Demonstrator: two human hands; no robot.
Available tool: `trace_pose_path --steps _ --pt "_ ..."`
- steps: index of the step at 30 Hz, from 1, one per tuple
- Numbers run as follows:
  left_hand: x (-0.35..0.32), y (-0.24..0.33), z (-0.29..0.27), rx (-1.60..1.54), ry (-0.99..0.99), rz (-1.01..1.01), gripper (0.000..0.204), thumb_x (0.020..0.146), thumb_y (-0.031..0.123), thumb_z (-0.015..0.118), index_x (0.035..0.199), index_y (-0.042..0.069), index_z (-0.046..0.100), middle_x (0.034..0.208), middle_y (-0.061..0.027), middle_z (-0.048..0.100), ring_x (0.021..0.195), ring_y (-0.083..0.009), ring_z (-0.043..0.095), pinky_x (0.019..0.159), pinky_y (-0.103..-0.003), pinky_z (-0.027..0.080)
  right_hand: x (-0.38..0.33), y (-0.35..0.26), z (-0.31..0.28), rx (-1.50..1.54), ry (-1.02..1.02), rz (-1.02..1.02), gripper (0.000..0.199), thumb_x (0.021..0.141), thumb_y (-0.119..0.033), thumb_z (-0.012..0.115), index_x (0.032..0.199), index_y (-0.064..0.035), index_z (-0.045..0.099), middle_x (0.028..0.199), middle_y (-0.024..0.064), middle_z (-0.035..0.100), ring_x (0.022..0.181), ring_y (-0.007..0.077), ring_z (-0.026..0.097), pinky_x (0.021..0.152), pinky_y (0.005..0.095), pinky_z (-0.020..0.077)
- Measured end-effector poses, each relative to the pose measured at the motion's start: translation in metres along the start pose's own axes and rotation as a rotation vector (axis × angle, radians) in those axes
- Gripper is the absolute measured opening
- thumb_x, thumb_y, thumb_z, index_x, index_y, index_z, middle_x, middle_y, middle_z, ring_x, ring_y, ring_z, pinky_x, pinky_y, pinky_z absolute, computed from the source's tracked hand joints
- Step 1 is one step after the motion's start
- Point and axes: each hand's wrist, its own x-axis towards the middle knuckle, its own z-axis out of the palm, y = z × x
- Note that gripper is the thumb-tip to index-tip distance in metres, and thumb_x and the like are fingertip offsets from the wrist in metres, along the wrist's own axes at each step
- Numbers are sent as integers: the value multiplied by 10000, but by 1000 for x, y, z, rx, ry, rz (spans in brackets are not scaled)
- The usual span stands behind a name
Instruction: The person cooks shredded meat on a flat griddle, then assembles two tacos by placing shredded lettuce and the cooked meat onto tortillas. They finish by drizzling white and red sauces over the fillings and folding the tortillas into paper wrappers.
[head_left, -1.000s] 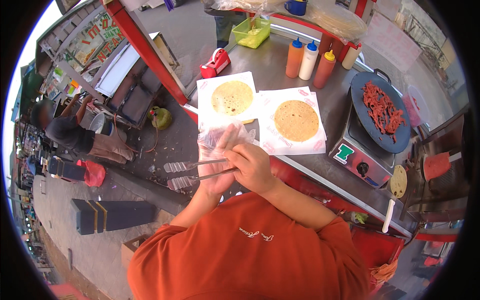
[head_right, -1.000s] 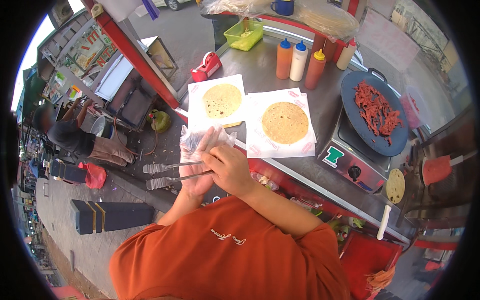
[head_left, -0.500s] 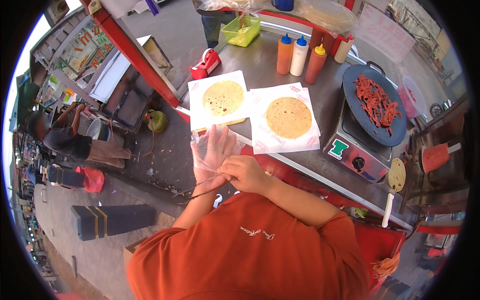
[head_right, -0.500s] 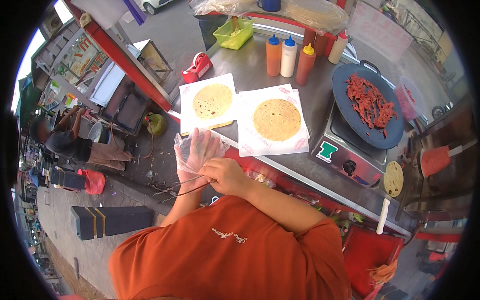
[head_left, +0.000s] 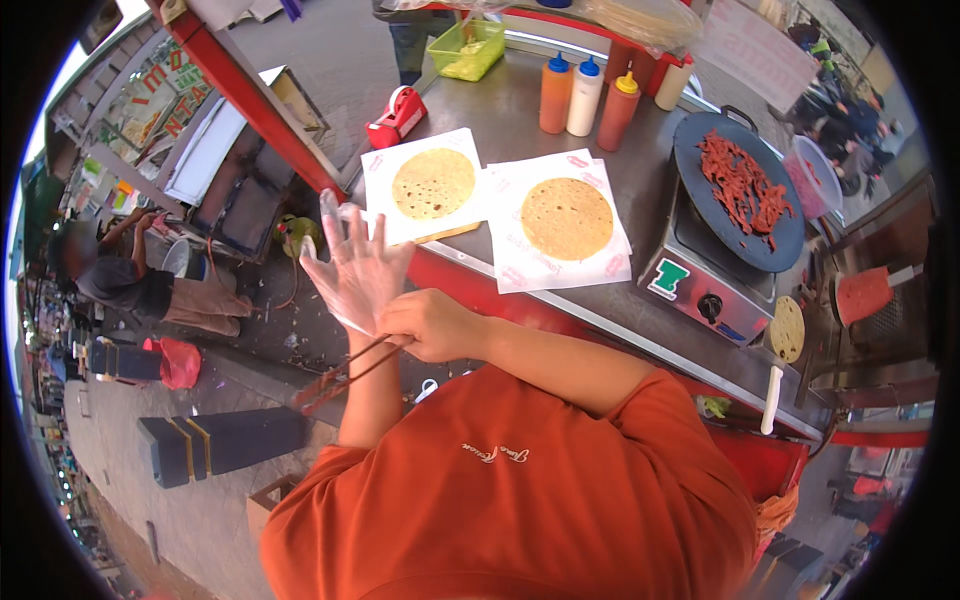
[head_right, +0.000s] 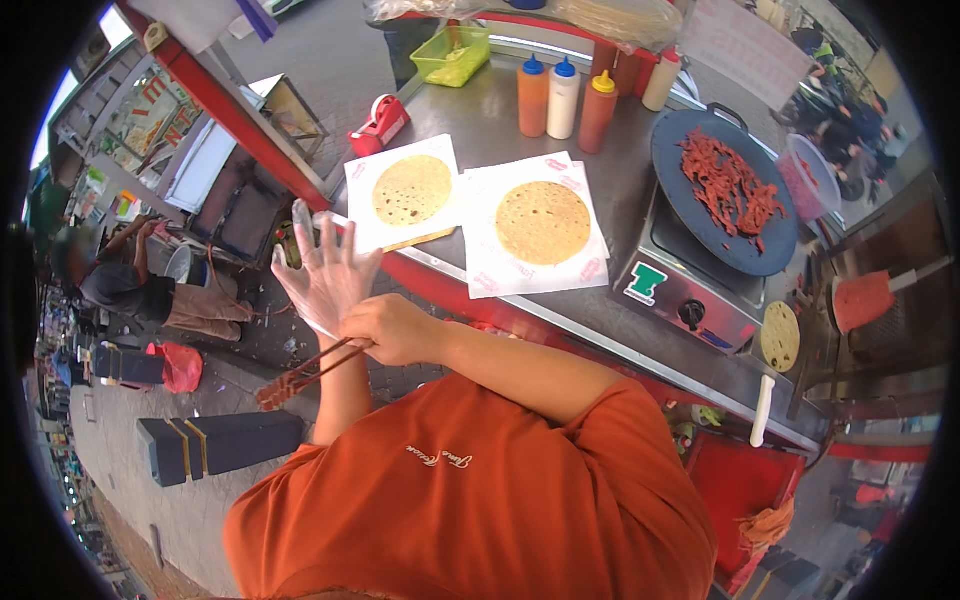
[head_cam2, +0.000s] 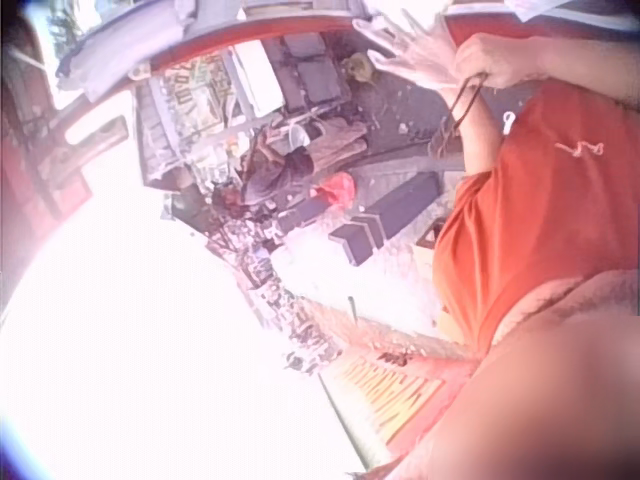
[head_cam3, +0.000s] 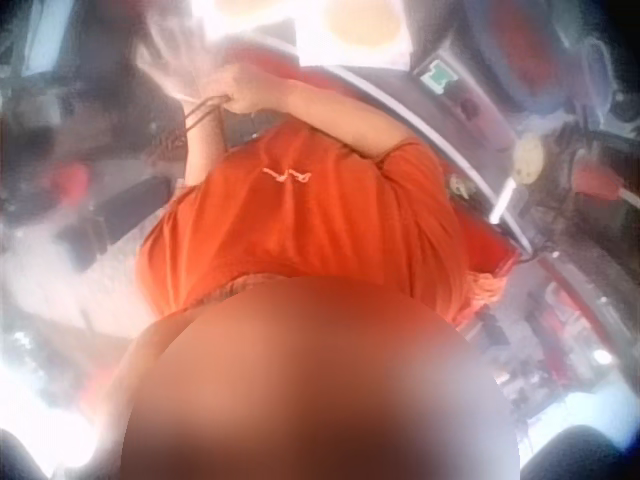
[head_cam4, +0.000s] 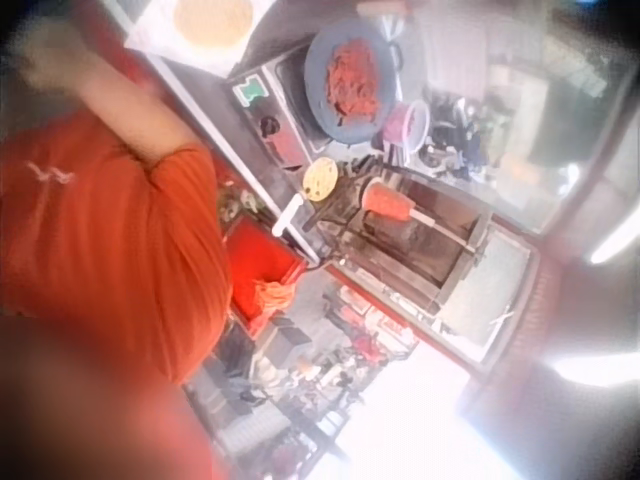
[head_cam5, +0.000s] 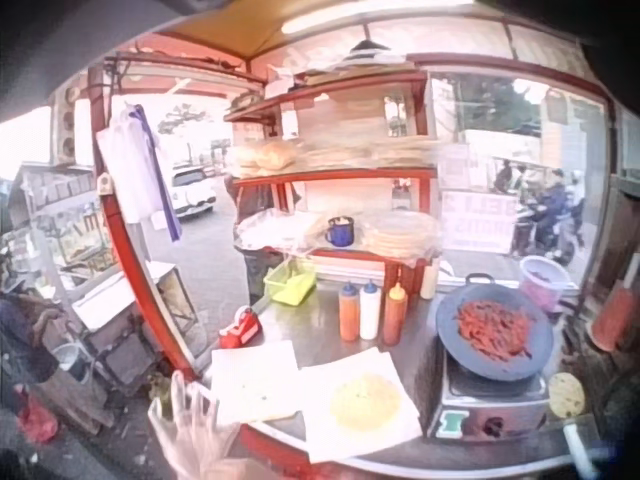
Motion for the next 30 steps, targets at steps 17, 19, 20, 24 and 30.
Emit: trace_pose_path --steps 17,19,20,24,30 --pt "122 -30 -82 2080 -95 -121 766 1002 572 631 1612 140 462 1589 -115 533 1474 -267 491 1243 -529 351 -31 68 -65 -287 720 605 428 1049 -227 706 1397 16 649 1004 130 752 914 238 719 816 355 570" --pt "127 -41 -86 2421 -244 -83 886 969 667 604 1666 168 379 1735 -72 346 1612 -244 290 1316 -532 203 -40 86 -76 -691 547 615 382 1032 -214 682 1365 -26 687 1007 201 742 911 390 719 803 419 578" --pt "128 -44 -88 2426 -268 -131 916 956 695 598 1677 184 356 1761 -43 287 1634 -232 225 1328 -532 155 -44 93 -78 -742 372 707 364 1029 -216 683 1348 -42 701 992 192 741 894 388 718 785 425 572" --pt "130 -43 -90 2420 -279 -171 939 940 723 592 1681 200 350 1773 -18 270 1649 -220 189 1339 -535 115 -56 102 -77 -734 246 798 321 1004 -283 697 1278 -128 755 927 153 736 843 374 725 754 467 562" --pt "128 -45 -84 2425 -263 -190 961 915 721 627 1677 201 357 1766 -29 287 1644 -228 207 1336 -548 119 -60 106 -75 -749 62 839 322 1000 -267 706 1282 -118 751 884 139 724 785 356 713 698 444 558"
